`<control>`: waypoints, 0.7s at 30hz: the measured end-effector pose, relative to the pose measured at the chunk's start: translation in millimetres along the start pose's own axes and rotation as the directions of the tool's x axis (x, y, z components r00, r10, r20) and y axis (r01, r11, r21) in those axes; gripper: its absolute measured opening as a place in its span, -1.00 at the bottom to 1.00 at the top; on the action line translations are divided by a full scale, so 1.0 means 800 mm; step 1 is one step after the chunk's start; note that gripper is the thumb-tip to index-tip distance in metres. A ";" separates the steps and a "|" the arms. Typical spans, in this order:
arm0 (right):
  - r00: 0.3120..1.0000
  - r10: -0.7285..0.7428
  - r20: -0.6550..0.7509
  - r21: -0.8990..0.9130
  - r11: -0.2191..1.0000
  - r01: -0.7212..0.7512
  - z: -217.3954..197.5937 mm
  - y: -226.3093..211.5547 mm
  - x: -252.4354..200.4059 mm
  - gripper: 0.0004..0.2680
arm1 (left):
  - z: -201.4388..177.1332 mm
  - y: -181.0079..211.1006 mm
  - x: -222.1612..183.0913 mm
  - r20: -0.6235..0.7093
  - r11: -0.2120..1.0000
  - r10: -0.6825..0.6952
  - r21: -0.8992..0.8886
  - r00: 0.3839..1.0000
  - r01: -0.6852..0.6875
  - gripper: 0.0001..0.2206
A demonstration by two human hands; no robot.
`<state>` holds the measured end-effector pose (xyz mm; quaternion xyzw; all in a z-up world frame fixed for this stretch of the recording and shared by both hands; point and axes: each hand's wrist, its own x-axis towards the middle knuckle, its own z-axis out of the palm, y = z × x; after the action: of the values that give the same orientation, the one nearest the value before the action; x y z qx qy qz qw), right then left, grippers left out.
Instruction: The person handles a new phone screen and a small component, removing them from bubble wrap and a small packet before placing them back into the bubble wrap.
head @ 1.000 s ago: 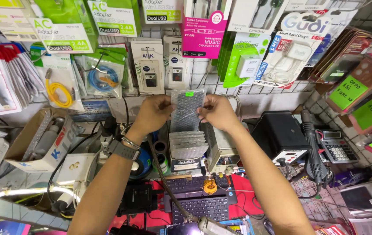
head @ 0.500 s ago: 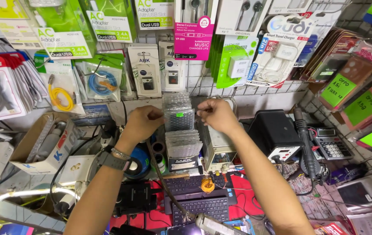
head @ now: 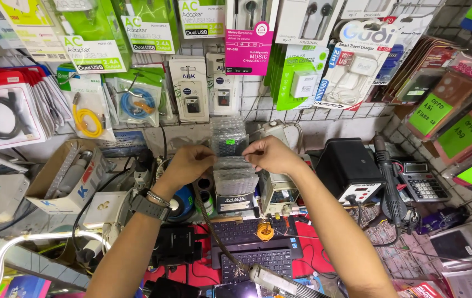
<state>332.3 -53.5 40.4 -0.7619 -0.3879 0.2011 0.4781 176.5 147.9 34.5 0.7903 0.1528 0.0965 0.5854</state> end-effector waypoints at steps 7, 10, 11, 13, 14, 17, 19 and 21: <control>0.993 -0.091 -0.069 -0.269 0.961 0.069 0.006 0.012 0.016 -0.88 | 0.006 -0.004 -0.006 -0.003 0.997 0.068 0.047 0.998 -0.067 -0.65; 0.976 -0.163 -0.146 -0.222 0.966 0.128 0.007 -0.016 -0.006 -0.87 | 0.009 0.000 -0.005 -0.063 0.995 0.101 0.016 0.993 -0.100 -0.71; 0.964 -0.190 -0.187 -0.133 0.977 0.166 0.007 -0.030 -0.017 -0.85 | 0.010 0.000 -0.003 -0.102 0.991 0.135 0.012 0.986 -0.135 -0.76; 0.939 -0.246 -0.240 -0.054 0.969 0.240 -0.002 -0.024 -0.007 -0.87 | 0.011 0.007 -0.004 -0.162 0.970 0.242 0.003 0.957 -0.245 -0.81; 0.908 -0.295 -0.296 0.023 0.949 0.316 -0.007 -0.022 -0.002 -0.89 | 0.012 0.011 -0.005 -0.224 0.936 0.343 0.002 0.912 -0.352 -0.86; 0.892 -0.365 -0.268 0.099 0.910 0.402 -0.015 -0.053 -0.030 -0.87 | 0.005 0.032 -0.005 -0.303 0.859 0.487 -0.005 0.819 -0.512 -0.88; 0.889 -0.376 -0.261 0.112 0.903 0.415 -0.009 -0.068 -0.058 -0.83 | -0.002 0.062 -0.024 -0.315 0.807 0.538 -0.074 0.782 -0.585 -0.89; 0.886 -0.389 -0.251 0.125 0.895 0.428 -0.002 -0.078 -0.081 -0.77 | -0.009 0.090 -0.043 -0.335 0.744 0.585 -0.141 0.739 -0.653 -0.89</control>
<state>268.8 -90.2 91.9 -0.6349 -0.4656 0.0439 0.6150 151.1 122.6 106.0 0.6949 -0.0562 0.4118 0.5868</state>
